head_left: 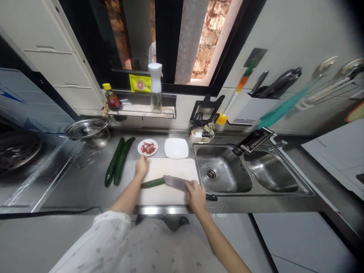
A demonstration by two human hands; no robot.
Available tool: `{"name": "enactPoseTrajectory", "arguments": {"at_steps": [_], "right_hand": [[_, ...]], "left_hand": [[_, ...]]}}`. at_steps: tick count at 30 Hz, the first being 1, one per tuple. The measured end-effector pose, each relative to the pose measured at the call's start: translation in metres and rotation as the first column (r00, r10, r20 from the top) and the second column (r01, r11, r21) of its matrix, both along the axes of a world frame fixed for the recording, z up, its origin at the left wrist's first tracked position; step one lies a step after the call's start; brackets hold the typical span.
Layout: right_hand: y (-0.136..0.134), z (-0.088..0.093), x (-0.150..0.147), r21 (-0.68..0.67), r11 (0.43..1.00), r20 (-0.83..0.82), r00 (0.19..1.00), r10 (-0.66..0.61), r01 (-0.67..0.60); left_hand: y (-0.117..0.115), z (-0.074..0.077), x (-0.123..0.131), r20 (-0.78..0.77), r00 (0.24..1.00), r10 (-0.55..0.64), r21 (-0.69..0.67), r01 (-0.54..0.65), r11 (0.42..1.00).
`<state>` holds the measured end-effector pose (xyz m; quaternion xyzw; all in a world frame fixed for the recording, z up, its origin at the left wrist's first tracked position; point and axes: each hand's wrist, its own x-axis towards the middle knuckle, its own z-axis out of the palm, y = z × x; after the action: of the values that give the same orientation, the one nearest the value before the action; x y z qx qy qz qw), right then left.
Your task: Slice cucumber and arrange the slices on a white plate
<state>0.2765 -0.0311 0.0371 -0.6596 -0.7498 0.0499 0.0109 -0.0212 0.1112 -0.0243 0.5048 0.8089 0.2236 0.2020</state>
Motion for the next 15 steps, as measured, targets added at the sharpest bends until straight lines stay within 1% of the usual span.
{"name": "enactPoseTrajectory", "arguments": {"at_steps": [4,10,12,15], "right_hand": [[0.005,0.003,0.001,-0.006,0.999,-0.039,0.998,-0.039,0.039],[0.010,0.006,-0.005,-0.039,0.987,-0.165,0.973,-0.159,0.155],[0.010,0.005,-0.007,-0.047,0.980,-0.220,0.955,-0.197,0.192],[0.015,-0.001,-0.008,-0.052,0.968,-0.304,0.919,-0.249,0.245]], "left_hand": [[-0.001,-0.002,0.001,-0.036,0.999,-0.034,0.013,0.034,0.999],[-0.005,-0.007,-0.006,-0.032,0.994,-0.105,0.070,0.107,0.992],[-0.007,-0.007,-0.008,-0.009,0.995,-0.100,0.087,0.100,0.991],[-0.016,-0.006,-0.009,0.039,0.997,-0.061,0.138,0.055,0.989]]}}
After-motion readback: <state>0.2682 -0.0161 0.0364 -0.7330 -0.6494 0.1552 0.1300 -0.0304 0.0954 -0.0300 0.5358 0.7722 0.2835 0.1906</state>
